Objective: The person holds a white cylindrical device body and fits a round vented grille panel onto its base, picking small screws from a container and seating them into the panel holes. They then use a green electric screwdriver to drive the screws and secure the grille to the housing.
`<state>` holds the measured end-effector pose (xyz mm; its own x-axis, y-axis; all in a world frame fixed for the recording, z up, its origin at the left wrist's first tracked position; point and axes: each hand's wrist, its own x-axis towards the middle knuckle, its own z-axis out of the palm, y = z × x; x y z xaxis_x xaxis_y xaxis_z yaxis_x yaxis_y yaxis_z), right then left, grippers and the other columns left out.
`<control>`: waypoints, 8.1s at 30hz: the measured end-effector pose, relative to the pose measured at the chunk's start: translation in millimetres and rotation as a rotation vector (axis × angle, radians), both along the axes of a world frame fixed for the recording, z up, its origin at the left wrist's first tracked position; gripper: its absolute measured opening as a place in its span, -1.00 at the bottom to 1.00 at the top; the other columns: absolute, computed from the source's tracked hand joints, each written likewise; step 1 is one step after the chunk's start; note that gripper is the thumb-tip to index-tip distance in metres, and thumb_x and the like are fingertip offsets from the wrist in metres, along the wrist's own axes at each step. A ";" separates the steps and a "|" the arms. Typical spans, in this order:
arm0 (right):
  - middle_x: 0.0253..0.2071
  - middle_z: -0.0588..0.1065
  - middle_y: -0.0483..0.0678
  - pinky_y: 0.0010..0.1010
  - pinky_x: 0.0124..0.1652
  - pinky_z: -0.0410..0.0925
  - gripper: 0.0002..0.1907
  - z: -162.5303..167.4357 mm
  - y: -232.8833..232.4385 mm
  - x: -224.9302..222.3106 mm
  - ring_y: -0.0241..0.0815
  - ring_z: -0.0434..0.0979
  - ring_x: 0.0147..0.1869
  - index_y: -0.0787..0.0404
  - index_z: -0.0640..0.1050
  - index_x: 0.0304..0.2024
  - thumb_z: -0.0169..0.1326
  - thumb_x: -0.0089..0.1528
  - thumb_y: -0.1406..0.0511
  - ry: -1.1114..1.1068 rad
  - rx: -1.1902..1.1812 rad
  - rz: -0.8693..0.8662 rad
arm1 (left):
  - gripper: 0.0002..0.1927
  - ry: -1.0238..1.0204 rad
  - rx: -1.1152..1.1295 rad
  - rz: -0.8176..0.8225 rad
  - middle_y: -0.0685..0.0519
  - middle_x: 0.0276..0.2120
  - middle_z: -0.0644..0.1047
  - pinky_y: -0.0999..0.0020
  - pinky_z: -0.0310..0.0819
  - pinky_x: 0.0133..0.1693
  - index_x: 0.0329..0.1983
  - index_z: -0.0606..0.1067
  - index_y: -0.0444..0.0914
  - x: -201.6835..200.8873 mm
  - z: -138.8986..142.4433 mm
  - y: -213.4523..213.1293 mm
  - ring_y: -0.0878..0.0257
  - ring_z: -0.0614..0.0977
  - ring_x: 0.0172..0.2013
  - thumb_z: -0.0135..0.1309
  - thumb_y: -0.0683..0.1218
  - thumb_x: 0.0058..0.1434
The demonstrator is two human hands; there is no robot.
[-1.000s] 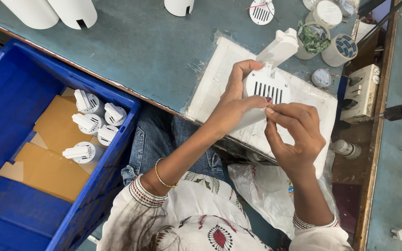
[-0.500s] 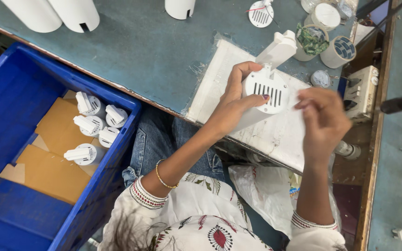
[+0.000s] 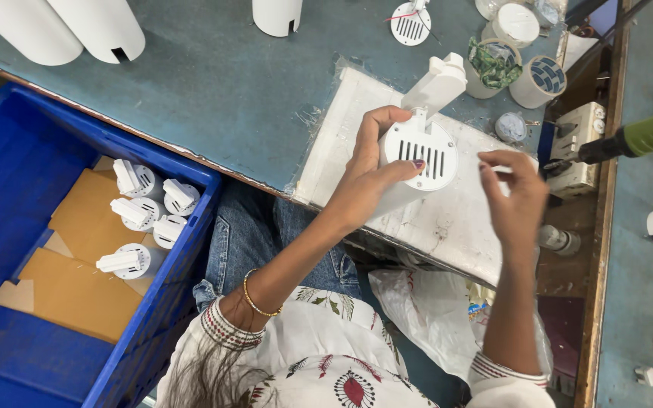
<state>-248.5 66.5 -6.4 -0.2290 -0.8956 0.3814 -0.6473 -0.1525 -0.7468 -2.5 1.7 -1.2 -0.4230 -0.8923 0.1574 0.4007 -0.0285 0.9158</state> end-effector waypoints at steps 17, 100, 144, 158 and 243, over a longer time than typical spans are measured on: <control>-0.22 0.58 -0.07 -0.37 -0.21 0.44 -0.79 154.2 -28.5 86.2 -0.15 0.60 -0.19 0.22 0.61 -0.17 0.27 0.13 0.34 0.458 0.296 0.732 | -0.44 -0.082 -0.055 0.054 -0.03 0.25 0.35 0.22 0.27 0.26 0.33 0.19 -0.15 2.4 7.5 5.7 0.14 0.43 0.23 0.04 -0.07 0.28; -0.05 0.55 0.00 -0.38 -0.04 0.50 -0.87 85.9 -52.4 21.8 -0.14 0.60 0.00 0.26 0.59 -0.09 0.21 0.32 0.39 0.294 0.029 0.408 | -0.46 0.109 -0.071 -0.020 -0.05 0.18 0.30 0.29 0.29 0.26 0.34 0.14 -0.24 8.8 -9.1 -5.7 0.23 0.38 0.18 -0.02 -0.23 0.33; 0.16 0.43 0.09 -0.23 0.21 0.35 -0.50 110.2 -84.1 46.2 -0.06 0.44 0.29 0.30 0.34 0.21 0.22 0.40 0.17 0.321 -0.231 0.464 | -0.20 -0.029 -0.202 -0.025 -0.09 0.27 0.29 0.19 0.24 0.38 0.44 0.12 -0.24 17.1 -12.0 -7.3 0.10 0.35 0.34 0.27 0.03 0.27; -0.25 0.41 -0.01 -0.41 -0.11 0.39 -0.73 11.5 -146.1 77.7 -0.22 0.45 -0.17 0.19 0.32 -0.06 -0.08 0.54 0.13 -0.824 -0.006 0.727 | 0.22 -0.180 -0.408 0.072 -0.18 0.30 0.28 0.08 0.30 0.40 0.51 -0.07 -0.24 15.0 -13.0 -9.0 0.01 0.39 0.36 0.52 -0.02 -0.04; -0.23 0.62 0.03 -0.47 -0.21 0.44 -0.82 -59.2 -83.0 -66.2 -0.23 0.57 -0.21 0.28 0.66 -0.06 0.08 0.33 0.41 -0.098 0.302 0.061 | -0.21 0.117 0.256 -0.029 -0.10 0.00 0.52 0.26 0.55 0.07 0.37 0.14 -0.11 71.2 18.5 -2.3 0.17 0.63 -0.01 0.02 -0.28 0.02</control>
